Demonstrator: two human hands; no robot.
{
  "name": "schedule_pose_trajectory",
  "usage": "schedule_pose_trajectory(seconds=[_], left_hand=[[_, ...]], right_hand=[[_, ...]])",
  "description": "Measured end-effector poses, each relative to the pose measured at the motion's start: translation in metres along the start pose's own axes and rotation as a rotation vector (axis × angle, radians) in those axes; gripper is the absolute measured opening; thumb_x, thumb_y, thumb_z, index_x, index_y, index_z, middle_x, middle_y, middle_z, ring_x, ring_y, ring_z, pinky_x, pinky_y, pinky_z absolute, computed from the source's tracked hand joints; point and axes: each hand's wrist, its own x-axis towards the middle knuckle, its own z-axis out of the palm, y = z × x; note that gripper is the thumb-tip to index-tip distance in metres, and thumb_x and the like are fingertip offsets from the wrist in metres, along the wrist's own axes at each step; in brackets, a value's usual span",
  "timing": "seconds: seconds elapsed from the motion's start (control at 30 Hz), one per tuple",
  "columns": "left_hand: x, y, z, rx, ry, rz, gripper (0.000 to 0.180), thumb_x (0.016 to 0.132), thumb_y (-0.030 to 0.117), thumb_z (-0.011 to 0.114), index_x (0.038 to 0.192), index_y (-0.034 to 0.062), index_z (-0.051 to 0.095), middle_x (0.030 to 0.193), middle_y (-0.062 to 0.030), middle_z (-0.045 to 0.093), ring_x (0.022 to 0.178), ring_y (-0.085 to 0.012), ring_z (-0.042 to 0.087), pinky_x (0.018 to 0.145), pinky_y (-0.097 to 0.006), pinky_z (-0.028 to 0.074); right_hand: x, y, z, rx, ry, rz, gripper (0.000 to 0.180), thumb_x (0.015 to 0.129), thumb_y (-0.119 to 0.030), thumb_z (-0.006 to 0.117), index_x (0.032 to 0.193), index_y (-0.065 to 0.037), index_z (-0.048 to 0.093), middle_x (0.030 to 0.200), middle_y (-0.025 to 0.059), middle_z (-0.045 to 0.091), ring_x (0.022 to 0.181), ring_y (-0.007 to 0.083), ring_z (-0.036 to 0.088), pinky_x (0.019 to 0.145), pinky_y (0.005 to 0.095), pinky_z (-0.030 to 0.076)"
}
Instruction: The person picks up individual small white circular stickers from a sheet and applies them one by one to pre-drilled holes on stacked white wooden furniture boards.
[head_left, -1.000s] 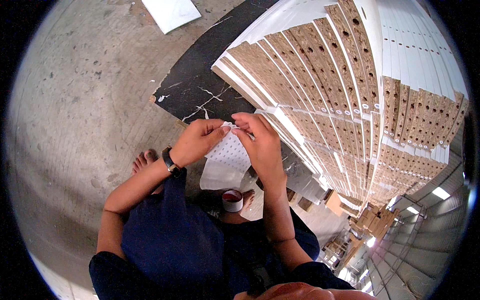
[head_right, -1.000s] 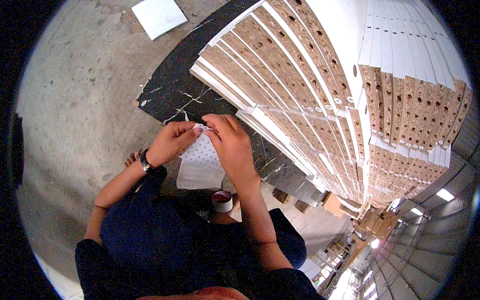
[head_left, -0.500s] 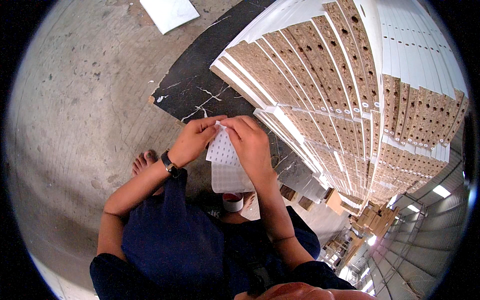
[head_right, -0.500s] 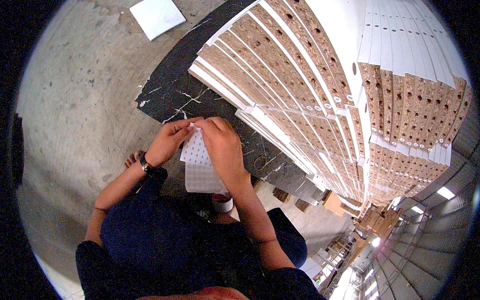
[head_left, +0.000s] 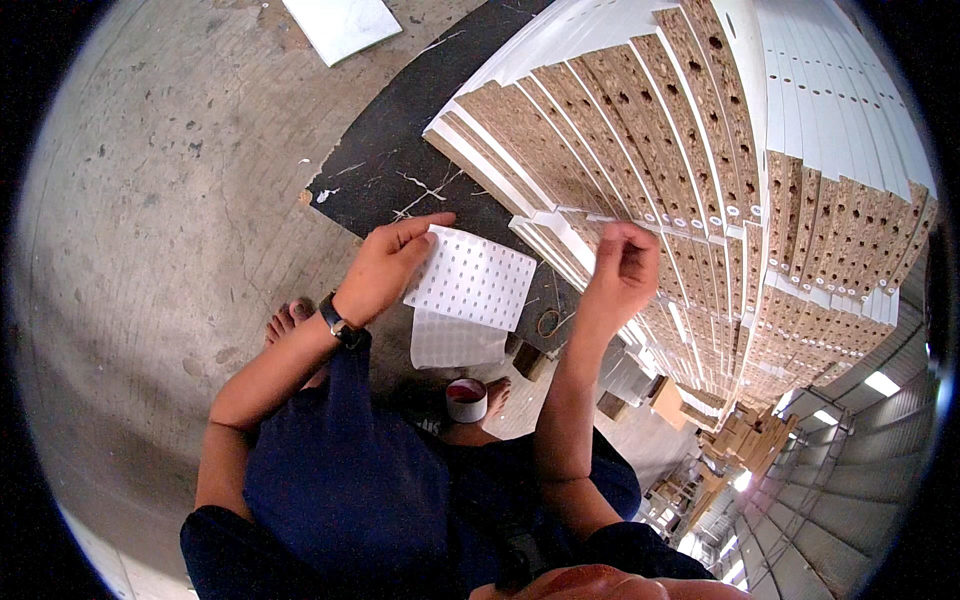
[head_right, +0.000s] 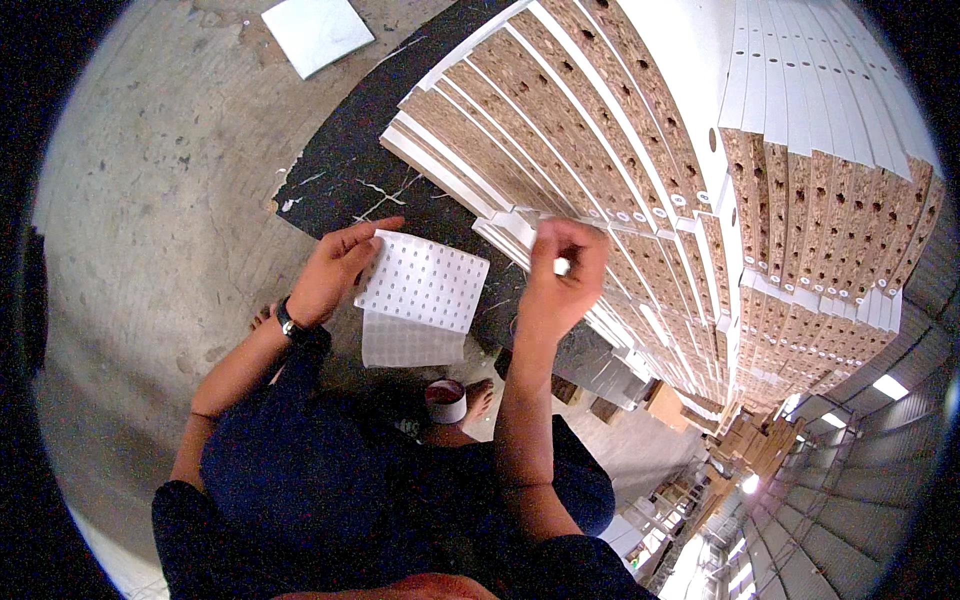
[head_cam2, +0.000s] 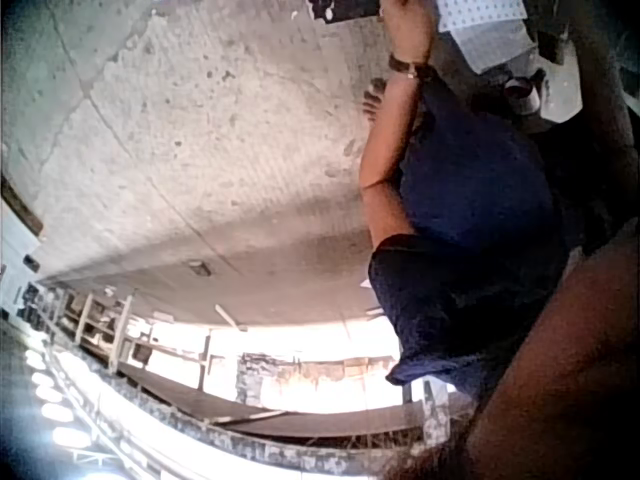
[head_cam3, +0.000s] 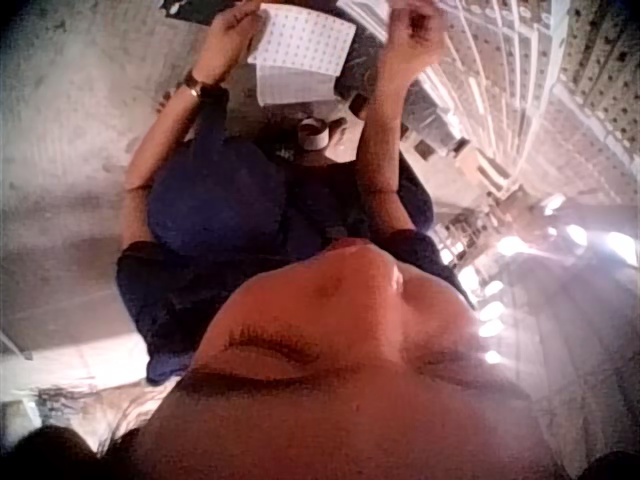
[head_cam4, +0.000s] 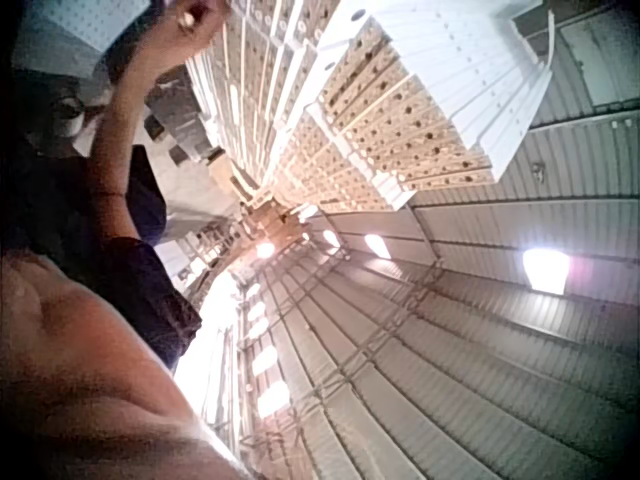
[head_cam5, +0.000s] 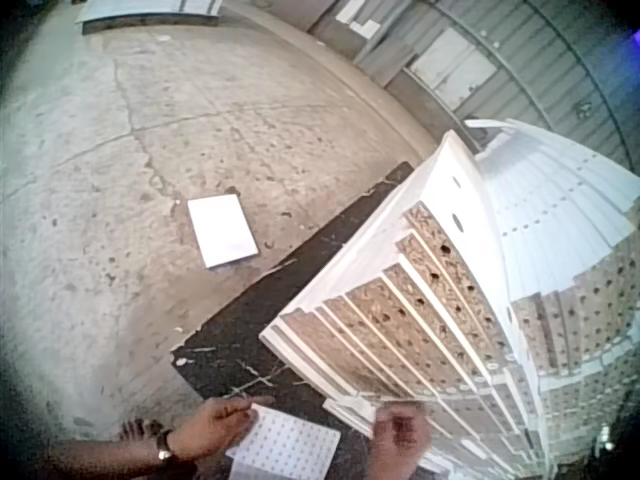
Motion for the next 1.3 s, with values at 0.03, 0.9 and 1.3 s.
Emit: schedule_pose_trajectory(seconds=[0.03, 0.9, 1.3], left_hand=[[-0.001, 0.002, 0.0, 0.027, -0.012, -0.047, 0.032, 0.089, 0.01, 0.041, 0.116, 0.0038, 0.055, 0.075, 0.0001, 0.056, 0.063, -0.0043, 0.046, 0.058, -0.022, 0.04], [-0.006, -0.006, -0.005, 0.073, -0.013, 0.048, 0.032, 0.088, 0.009, 0.042, 0.117, 0.006, 0.055, 0.06, 0.0066, 0.041, 0.052, -0.0022, 0.034, 0.046, -0.02, 0.029], [-0.008, 0.005, -0.006, 0.097, -0.072, -0.038, 0.034, 0.087, 0.007, 0.041, 0.12, 0.0057, 0.053, 0.081, 0.0049, 0.056, 0.067, -0.0019, 0.044, 0.061, -0.018, 0.037]], right_hand=[[0.0, -0.001, -0.001, -0.11, 0.065, -0.033, 0.007, 0.079, -0.006, 0.063, 0.08, -0.004, 0.057, 0.077, 0.0024, 0.054, 0.064, 0.0084, 0.047, 0.059, 0.0225, 0.04], [0.008, 0.018, 0.013, -0.281, 0.427, -0.204, 0.021, 0.077, -0.007, 0.066, 0.07, -0.005, 0.046, 0.073, 0.0029, 0.041, 0.068, 0.0142, 0.039, 0.065, 0.0313, 0.034], [-0.001, 0.016, 0.02, -0.302, 0.224, -0.307, 0.021, 0.077, -0.002, 0.063, 0.091, -0.004, 0.047, 0.087, 0.0073, 0.05, 0.078, 0.016, 0.049, 0.074, 0.0301, 0.038]])
